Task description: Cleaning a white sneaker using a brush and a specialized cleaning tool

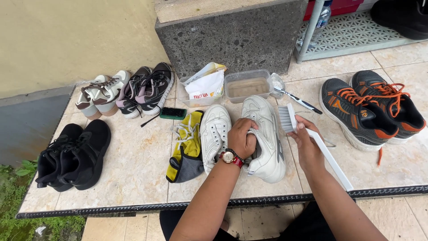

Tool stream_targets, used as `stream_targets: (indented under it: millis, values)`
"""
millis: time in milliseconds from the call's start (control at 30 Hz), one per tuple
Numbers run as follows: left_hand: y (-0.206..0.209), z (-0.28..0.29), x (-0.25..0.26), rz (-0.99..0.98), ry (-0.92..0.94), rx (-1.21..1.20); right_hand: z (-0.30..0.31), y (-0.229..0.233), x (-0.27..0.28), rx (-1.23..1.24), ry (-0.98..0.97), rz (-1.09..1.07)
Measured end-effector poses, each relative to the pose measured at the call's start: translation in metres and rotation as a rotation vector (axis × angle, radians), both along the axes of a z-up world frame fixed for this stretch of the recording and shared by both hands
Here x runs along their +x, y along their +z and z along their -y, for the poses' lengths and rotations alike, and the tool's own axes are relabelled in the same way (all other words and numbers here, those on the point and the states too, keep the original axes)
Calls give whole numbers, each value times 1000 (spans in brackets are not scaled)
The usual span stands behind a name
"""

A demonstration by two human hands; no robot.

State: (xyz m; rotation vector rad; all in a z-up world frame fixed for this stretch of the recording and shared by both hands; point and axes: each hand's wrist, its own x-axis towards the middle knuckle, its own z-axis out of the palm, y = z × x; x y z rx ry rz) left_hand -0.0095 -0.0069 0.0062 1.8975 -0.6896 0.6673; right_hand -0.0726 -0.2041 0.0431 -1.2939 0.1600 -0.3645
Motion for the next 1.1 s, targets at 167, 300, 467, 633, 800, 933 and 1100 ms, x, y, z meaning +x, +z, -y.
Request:
stream_targets:
  millis: [167,300,467,633,800,933,1100]
  values:
    - [1,-1,1,-38,-44,43,-5,-2,63,-115,54,121]
    - [11,-7,0,-71,-163,-18,-2,-7,52,-203,20,69]
    - [16,-9,-1,-114,-271,-59,0,-9,0,-111,-27,-44]
    - [10,-10,6,-130,-288,-49,13,-1,5,-30,4,-65]
    - [8,-11,5,-132,-274,-8,9,16,65,-110,31,57]
    - [11,-16,3,-139,-260,20,1,9,98,-206,114,72]
    - [8,-19,2,-160,-237,13,3,9,50,-224,123,2]
